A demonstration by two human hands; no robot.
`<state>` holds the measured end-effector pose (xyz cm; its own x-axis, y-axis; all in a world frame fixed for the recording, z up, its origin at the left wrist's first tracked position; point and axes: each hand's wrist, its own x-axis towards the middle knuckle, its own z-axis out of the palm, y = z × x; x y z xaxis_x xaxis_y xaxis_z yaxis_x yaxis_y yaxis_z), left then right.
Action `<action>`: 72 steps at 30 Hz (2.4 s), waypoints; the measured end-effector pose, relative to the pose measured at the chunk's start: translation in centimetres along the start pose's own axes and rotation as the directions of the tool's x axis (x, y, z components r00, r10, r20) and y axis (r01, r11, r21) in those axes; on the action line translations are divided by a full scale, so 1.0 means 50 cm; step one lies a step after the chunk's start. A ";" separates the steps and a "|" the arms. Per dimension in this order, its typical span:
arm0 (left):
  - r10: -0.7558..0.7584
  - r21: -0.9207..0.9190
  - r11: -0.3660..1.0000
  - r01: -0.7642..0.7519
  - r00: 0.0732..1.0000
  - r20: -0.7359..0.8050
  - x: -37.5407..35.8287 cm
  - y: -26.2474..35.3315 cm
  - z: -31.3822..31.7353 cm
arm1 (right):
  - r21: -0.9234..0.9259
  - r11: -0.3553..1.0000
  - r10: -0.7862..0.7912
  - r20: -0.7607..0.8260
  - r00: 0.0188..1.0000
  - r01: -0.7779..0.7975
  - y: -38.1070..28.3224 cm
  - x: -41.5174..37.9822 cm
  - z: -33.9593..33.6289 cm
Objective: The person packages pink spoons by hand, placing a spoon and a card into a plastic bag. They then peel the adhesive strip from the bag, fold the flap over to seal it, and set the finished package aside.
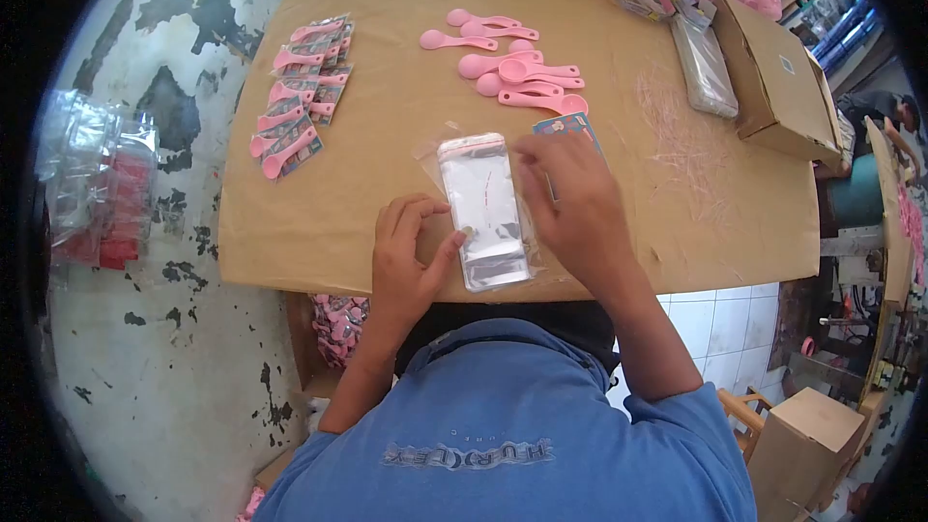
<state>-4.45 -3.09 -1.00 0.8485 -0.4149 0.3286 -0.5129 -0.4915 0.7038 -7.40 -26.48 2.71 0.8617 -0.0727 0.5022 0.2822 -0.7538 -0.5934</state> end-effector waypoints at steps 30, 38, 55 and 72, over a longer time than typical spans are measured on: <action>0.105 -0.004 0.994 -0.105 0.993 -0.050 -0.021 -0.029 -0.002 | -0.050 0.972 -0.168 0.537 0.827 0.231 -0.028 0.167 0.085; 0.109 0.035 0.994 -0.107 0.993 -0.041 -0.025 -0.027 0.000 | 0.149 0.875 -0.419 0.710 0.567 0.460 0.011 0.235 0.147; 0.003 -0.149 0.988 -0.027 0.988 -0.154 -0.034 -0.044 0.023 | 0.201 0.942 -0.326 0.733 0.597 0.268 0.004 0.235 0.141; -0.194 -0.369 0.909 0.192 0.981 0.032 0.042 -0.030 -0.098 | 0.686 0.699 -0.143 0.411 0.900 -0.203 -0.045 0.209 -0.004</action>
<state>-1.26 0.52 1.74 0.9271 -0.3362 0.1655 -0.2556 -0.2443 0.9354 0.87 -25.67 9.41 0.9090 0.3105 0.2782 0.3120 -0.0641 -0.9479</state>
